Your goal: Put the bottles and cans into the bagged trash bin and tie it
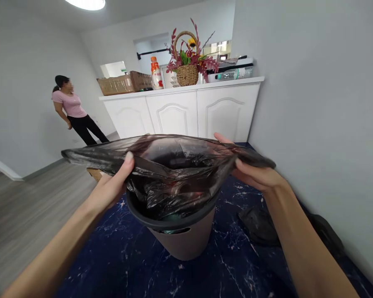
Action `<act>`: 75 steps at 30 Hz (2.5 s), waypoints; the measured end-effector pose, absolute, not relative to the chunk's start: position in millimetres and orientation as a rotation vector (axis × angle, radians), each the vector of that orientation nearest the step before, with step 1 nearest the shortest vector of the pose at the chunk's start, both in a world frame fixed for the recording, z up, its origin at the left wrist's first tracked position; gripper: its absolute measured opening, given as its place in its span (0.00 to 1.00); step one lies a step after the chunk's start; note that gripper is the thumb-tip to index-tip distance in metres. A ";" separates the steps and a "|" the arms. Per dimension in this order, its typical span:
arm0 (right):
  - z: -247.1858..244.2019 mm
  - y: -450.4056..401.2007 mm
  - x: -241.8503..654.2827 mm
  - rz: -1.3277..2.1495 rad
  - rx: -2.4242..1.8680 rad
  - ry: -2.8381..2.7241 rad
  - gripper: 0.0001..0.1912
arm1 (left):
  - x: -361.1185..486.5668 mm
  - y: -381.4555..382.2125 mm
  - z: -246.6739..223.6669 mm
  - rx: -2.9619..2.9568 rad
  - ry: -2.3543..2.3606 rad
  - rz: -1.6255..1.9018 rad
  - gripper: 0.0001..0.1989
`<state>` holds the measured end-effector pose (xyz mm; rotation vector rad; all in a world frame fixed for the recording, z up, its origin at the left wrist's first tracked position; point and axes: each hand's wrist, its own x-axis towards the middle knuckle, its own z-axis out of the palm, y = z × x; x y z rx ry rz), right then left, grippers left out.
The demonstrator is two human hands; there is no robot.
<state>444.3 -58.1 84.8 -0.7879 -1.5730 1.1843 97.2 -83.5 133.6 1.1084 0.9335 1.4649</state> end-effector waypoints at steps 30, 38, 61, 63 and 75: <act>137.5 -134.5 368.3 0.625 -0.816 -1.808 0.21 | 141.1 -106.5 192.7 2.665 0.836 0.631 0.09; 147.7 -135.8 369.2 0.538 -1.026 -1.647 0.23 | 136.3 -100.1 187.4 2.730 0.974 0.677 0.11; 149.8 -130.1 363.3 1.019 -0.538 -1.345 0.21 | 153.4 -109.2 188.0 1.535 0.495 1.247 0.15; 149.4 -129.6 365.1 1.055 -0.546 -1.367 0.23 | 148.8 -113.2 188.6 1.579 0.434 1.156 0.16; 154.2 -137.9 367.3 1.109 -0.404 -1.320 0.19 | 136.8 -113.4 195.1 2.610 0.648 0.643 0.07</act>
